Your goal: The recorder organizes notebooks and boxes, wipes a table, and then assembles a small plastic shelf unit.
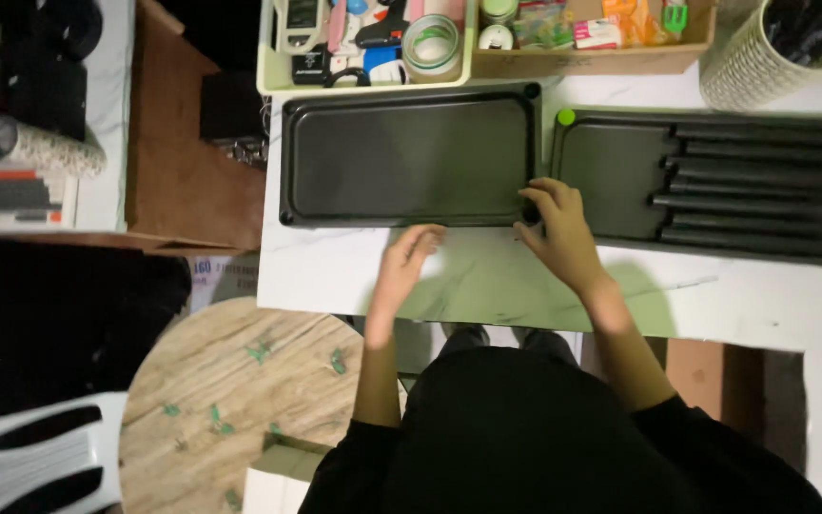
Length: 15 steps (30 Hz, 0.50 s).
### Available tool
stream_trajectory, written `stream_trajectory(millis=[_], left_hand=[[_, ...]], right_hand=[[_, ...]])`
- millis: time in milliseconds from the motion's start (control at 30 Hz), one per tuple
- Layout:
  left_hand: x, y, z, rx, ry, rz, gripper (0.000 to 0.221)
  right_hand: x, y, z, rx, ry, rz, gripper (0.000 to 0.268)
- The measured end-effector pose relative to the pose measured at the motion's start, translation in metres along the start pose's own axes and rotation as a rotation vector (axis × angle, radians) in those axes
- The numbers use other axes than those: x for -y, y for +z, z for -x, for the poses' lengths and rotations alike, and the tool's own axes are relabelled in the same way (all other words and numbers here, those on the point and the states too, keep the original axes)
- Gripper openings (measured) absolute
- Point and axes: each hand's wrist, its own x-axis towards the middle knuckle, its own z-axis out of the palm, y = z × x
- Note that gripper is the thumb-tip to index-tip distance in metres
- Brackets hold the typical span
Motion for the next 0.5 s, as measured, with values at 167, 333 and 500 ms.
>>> stream_trajectory(millis=[167,333,500], left_hand=[[-0.010,0.040,-0.009,0.251,-0.019,0.009,0.026],[-0.018,0.090,-0.025,0.471,-0.016,-0.006,0.028],[-0.008,0.130,-0.036,0.365,0.024,-0.137,0.030]], right_hand=[[-0.008,-0.017,0.017,-0.091,0.073,-0.040,0.044],[-0.032,-0.033,0.046,-0.090,0.252,0.031,0.027],[-0.036,-0.046,0.065,-0.110,0.255,-0.053,0.022]])
